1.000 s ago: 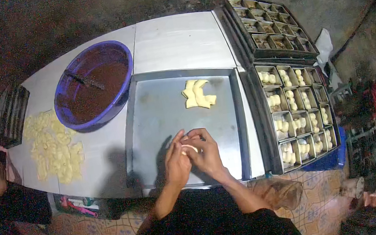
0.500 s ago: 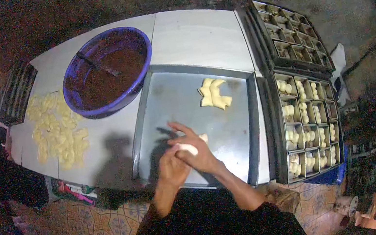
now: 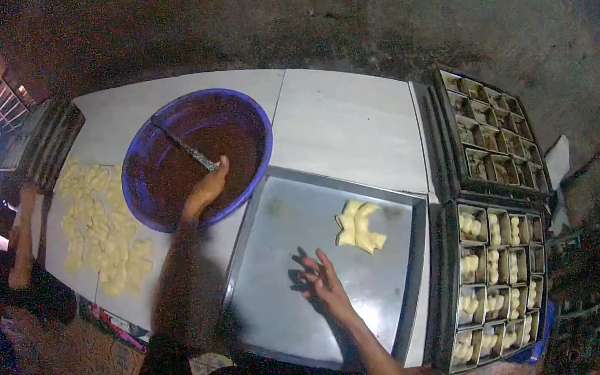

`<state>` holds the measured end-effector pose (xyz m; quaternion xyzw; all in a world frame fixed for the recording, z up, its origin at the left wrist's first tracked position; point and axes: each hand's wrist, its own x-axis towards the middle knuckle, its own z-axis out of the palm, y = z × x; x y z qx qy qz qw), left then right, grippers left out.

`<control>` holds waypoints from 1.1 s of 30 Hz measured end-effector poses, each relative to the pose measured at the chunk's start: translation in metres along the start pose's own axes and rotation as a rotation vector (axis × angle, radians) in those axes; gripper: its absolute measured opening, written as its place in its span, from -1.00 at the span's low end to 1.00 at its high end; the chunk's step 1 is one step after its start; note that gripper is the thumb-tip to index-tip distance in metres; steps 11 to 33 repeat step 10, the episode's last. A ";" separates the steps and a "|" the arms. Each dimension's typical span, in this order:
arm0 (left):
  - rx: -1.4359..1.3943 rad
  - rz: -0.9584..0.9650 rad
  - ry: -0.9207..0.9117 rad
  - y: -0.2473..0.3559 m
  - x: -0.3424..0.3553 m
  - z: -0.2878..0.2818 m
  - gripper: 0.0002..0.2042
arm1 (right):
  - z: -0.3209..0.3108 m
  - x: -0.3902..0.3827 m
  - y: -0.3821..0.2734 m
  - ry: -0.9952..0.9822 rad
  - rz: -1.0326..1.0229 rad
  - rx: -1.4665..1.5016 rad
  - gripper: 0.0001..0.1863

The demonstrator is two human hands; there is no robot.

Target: The person prepares bread dough by hand, filling dough portions with chocolate spread, shaping and folding the dough, and placing the shaped dough pieces into baking tins.

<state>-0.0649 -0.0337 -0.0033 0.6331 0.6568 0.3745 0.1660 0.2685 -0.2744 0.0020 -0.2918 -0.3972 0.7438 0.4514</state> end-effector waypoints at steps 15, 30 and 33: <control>-0.719 -0.328 -0.223 0.142 -0.057 0.034 -0.29 | -0.044 0.005 -0.001 0.190 0.030 0.172 -0.13; -0.719 -0.328 -0.223 0.142 -0.057 0.034 -0.29 | -0.044 0.005 -0.001 0.190 0.030 0.172 -0.13; -0.719 -0.328 -0.223 0.142 -0.057 0.034 -0.29 | -0.044 0.005 -0.001 0.190 0.030 0.172 -0.13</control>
